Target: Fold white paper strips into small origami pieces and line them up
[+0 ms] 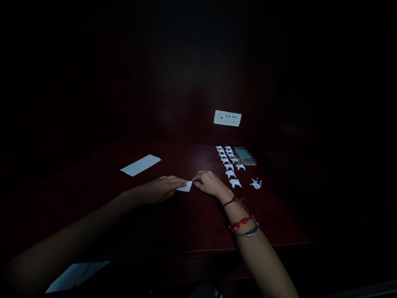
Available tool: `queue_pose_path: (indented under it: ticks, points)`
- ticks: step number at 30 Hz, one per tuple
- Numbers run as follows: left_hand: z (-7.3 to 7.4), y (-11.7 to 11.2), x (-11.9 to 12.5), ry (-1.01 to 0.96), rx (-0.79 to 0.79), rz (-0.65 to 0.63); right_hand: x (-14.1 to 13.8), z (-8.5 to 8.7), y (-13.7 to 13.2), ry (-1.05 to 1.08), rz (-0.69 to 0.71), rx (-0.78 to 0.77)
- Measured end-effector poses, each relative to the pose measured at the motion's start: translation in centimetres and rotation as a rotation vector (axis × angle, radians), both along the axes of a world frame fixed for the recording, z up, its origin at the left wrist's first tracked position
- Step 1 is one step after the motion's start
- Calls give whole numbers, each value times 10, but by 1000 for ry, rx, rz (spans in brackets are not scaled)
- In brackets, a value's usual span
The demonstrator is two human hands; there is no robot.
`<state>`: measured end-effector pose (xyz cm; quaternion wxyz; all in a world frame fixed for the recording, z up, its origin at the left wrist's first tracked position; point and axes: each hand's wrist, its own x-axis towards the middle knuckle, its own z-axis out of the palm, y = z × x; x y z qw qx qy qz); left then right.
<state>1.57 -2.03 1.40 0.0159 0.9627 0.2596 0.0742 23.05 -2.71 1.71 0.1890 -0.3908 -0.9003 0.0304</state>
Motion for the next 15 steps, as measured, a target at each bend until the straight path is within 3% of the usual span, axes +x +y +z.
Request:
queue_pose_path:
  ticks: [15]
  points:
    - [-1, 1, 0, -14, -5, 1, -7, -8, 6, 143, -68, -62]
